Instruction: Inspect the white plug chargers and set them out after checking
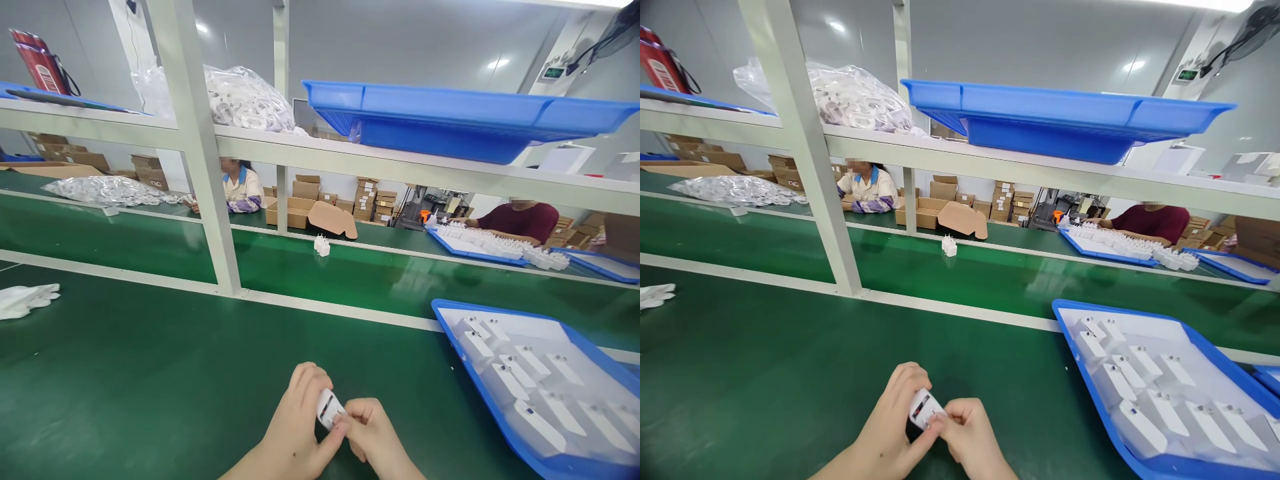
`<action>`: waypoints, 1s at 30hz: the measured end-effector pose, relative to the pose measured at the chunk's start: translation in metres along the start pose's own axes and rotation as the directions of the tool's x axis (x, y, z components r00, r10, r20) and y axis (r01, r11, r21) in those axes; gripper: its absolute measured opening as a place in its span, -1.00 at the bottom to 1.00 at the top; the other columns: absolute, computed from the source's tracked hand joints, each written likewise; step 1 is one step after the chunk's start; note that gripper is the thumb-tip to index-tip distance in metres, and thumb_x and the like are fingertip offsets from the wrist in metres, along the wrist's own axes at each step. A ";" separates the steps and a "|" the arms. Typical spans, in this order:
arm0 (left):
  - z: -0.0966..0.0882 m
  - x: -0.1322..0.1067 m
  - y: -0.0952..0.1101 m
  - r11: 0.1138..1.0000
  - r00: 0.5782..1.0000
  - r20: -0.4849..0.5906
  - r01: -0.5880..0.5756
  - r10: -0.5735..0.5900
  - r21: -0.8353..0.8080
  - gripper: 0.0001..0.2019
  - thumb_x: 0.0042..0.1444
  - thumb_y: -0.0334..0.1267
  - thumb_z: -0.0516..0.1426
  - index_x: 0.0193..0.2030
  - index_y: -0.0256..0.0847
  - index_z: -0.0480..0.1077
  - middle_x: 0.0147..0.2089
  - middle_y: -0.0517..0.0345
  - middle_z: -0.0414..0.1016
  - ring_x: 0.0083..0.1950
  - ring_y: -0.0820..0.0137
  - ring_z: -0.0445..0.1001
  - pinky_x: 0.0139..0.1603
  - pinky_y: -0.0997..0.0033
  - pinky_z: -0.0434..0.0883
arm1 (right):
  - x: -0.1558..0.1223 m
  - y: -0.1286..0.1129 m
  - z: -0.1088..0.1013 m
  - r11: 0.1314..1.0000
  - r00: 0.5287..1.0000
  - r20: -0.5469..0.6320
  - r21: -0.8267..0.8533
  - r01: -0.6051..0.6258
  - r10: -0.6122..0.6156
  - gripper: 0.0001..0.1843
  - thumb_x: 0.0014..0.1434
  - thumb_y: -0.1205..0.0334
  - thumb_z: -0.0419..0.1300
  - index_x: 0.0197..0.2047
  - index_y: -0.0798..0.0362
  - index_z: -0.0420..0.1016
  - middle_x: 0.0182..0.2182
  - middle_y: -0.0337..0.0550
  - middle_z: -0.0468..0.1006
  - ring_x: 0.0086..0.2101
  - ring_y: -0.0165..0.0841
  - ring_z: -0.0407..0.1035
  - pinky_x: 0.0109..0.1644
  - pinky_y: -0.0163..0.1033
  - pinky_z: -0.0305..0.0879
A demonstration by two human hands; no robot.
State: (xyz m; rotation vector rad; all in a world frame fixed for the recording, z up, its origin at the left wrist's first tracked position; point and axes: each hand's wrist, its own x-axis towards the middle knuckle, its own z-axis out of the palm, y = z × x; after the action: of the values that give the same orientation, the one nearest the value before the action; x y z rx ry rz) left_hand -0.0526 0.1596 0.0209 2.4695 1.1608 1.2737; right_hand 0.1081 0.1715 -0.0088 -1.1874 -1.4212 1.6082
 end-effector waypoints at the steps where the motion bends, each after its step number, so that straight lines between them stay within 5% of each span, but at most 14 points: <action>1: 0.001 0.000 -0.001 0.999 0.999 -0.025 -0.030 0.030 0.026 -0.81 0.12 -0.35 0.09 -0.16 -0.18 0.14 -0.25 0.04 0.31 -0.20 0.22 0.32 -0.28 0.18 0.43 | 0.000 0.000 0.001 1.000 1.000 0.011 0.000 0.004 -0.004 -0.34 -0.15 -0.40 0.23 -0.73 0.01 0.13 -0.84 -0.46 0.02 -0.76 -0.60 -0.12 -0.65 -0.31 -0.31; 6: 0.004 0.002 -0.003 0.981 0.974 -0.140 -0.164 0.177 0.104 -0.76 0.30 -0.09 -0.02 -0.21 -0.25 0.20 -0.33 0.03 0.35 -0.26 0.25 0.31 -0.26 0.18 0.42 | -0.001 0.003 0.004 0.999 0.999 0.032 0.020 0.043 -0.044 -0.35 -0.14 -0.35 0.25 -0.75 0.01 0.12 -0.84 -0.44 0.03 -0.75 -0.58 -0.11 -0.63 -0.32 -0.25; 10: -0.001 0.004 0.001 0.961 0.956 -0.155 -0.225 0.250 0.161 -0.78 0.32 -0.16 -0.04 -0.19 -0.29 0.26 -0.34 0.02 0.40 -0.27 0.26 0.32 -0.21 0.17 0.40 | 0.000 0.005 0.007 0.996 0.997 0.011 0.051 0.078 -0.078 -0.40 -0.14 -0.26 0.29 -0.74 0.02 0.13 -0.82 -0.45 0.00 -0.72 -0.57 -0.14 -0.61 -0.32 -0.25; 20: 0.008 -0.001 -0.001 0.971 0.955 -0.210 -0.176 0.208 0.163 -0.95 0.15 -0.37 0.03 -0.24 -0.25 0.24 -0.36 0.08 0.36 -0.29 0.27 0.34 -0.20 0.15 0.41 | -0.005 0.002 0.010 0.995 0.995 -0.038 0.028 0.098 -0.097 -0.60 -0.09 0.07 0.26 -0.73 0.03 0.16 -0.79 -0.43 -0.02 -0.67 -0.54 -0.15 -0.57 -0.30 -0.25; 30: 0.001 0.007 0.009 0.974 0.940 -0.276 -0.165 0.202 0.153 -0.89 0.03 -0.39 0.06 -0.29 -0.18 0.20 -0.44 0.16 0.31 -0.38 0.33 0.32 -0.32 0.26 0.42 | -0.003 0.007 0.010 0.998 0.998 0.065 0.064 0.011 -0.015 -0.62 -0.10 -0.02 0.24 -0.67 0.03 0.22 -0.83 -0.41 0.14 -0.76 -0.56 0.00 -0.66 -0.37 -0.17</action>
State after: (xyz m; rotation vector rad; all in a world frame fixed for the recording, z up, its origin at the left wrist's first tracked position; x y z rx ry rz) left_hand -0.0443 0.1585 0.0279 2.5986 1.1233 1.7148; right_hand 0.1002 0.1637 -0.0154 -1.0966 -1.4047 1.6844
